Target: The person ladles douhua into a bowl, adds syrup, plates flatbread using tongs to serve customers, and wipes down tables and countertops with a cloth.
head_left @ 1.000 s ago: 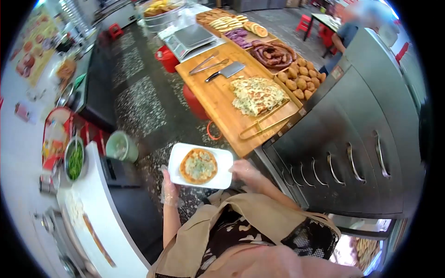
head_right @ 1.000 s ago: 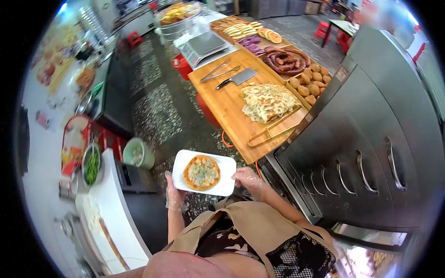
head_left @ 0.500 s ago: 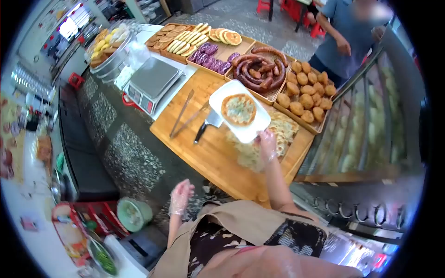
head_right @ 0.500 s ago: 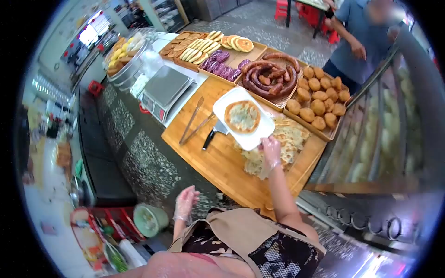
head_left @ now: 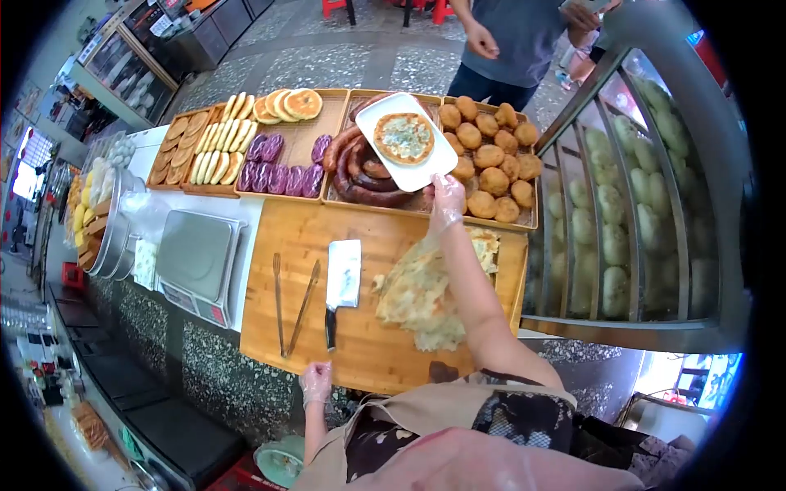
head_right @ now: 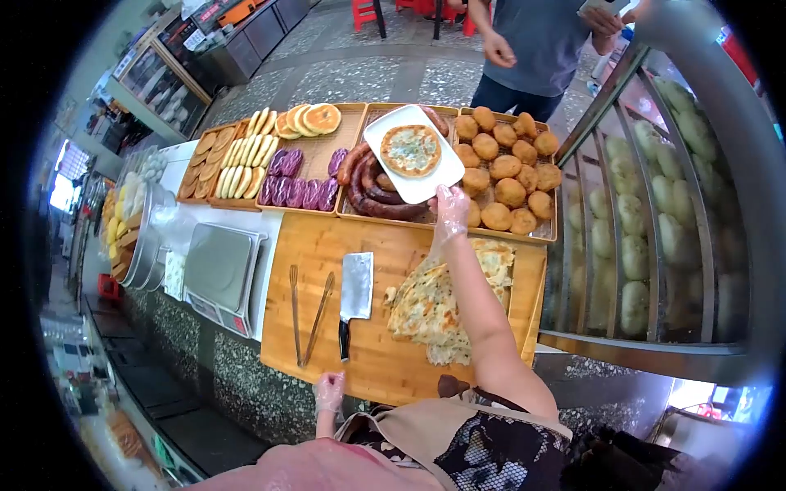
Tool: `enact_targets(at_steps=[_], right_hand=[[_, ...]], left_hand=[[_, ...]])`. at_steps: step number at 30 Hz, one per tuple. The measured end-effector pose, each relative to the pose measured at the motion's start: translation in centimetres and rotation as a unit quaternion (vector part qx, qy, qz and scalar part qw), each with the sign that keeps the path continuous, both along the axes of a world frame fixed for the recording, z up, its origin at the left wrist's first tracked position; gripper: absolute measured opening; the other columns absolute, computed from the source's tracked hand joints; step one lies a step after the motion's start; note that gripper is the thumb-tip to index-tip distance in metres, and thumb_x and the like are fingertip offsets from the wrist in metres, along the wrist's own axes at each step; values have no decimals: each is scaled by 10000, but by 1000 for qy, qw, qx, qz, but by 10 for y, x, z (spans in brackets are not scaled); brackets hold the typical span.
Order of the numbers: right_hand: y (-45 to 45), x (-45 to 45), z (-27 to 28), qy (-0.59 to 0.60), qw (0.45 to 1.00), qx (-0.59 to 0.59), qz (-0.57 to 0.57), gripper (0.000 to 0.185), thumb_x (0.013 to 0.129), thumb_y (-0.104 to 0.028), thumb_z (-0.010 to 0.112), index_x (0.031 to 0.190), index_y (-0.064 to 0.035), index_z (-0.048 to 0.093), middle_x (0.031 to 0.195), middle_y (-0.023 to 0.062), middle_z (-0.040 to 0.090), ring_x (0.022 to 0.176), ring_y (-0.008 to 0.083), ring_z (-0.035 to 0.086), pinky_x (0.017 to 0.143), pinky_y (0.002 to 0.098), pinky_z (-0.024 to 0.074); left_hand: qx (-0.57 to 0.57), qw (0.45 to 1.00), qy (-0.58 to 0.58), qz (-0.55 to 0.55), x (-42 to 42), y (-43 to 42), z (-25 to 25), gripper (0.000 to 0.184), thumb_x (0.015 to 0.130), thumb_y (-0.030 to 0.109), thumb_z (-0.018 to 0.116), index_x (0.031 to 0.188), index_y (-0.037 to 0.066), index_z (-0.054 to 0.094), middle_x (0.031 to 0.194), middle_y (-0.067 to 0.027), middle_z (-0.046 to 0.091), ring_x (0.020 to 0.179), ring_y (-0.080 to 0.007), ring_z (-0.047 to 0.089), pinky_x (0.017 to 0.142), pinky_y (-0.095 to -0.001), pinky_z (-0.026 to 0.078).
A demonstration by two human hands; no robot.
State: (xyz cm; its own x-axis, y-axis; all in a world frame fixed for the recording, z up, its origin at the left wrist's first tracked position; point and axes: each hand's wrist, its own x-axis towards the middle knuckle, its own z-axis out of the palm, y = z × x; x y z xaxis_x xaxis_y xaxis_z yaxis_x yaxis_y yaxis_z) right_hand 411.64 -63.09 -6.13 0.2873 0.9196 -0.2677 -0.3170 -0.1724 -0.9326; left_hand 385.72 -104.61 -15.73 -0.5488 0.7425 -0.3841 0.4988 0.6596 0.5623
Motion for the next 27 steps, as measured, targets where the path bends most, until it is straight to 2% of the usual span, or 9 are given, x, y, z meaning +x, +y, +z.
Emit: enact_targets(at_steps=[10,14,18,20,23,24,25,26,27], right_hand=[[67,38,31,26,993,-8,-118,112,811,-138,593,763,-40,564,653,20,575,521,104,545,484,232,459],[81,40,41,0,993,-47,-113,173,831,-164,551,802,6,562,650,46,586,549,123,569,492,247,465],[98,45,19,11,994,2,-108,123,820,-165,578,744,-70,564,632,26,568,509,117,542,447,234,429],[107,51,11,-57,994,-26,-87,130,827,-196,574,775,-77,575,617,24,555,472,128,506,416,256,402],[109,52,10,-7,996,35,-80,171,805,-249,592,823,-80,595,759,38,588,715,167,577,588,313,466],[100,46,31,-191,977,-85,-35,234,792,-300,596,884,-85,601,822,43,595,785,181,566,657,336,472],[92,39,53,-359,911,-201,30,308,779,-351,600,945,-91,606,884,48,601,855,195,555,726,358,479],[159,109,-33,-103,984,-118,-80,352,782,-420,576,959,-117,612,867,32,595,835,220,546,742,383,472],[117,72,19,-113,980,-137,-96,347,810,-407,544,988,-118,615,881,23,604,842,227,563,758,390,469]], left_hand=[[-34,999,6,2,-23,5,-35,292,685,290,722,691,46,563,658,-121,575,650,-262,579,641,-364,464],[-37,999,7,6,-16,16,-15,288,690,288,711,683,47,555,653,-119,570,637,-264,569,635,-368,459],[12,1000,10,-1,-15,11,-19,296,697,306,699,697,47,555,664,-115,572,641,-266,562,638,-371,458],[26,999,-22,21,-17,4,-31,312,705,325,693,716,46,553,685,-123,575,665,-267,563,633,-377,456],[22,1000,14,7,-16,6,-31,302,731,343,669,679,63,570,677,-136,592,661,-313,579,598,-399,464],[22,999,-16,22,-14,10,-21,291,736,334,660,653,69,571,666,-138,598,653,-322,587,581,-401,468],[21,1000,4,12,-15,10,-15,245,734,303,659,657,81,589,677,-132,615,651,-311,602,575,-397,475],[19,1000,16,17,-14,10,-19,196,728,273,657,676,90,610,689,-129,626,664,-309,613,577,-399,480],[45,998,-28,45,-14,7,-24,136,733,227,641,691,99,623,703,-123,638,663,-316,618,571,-408,482]])
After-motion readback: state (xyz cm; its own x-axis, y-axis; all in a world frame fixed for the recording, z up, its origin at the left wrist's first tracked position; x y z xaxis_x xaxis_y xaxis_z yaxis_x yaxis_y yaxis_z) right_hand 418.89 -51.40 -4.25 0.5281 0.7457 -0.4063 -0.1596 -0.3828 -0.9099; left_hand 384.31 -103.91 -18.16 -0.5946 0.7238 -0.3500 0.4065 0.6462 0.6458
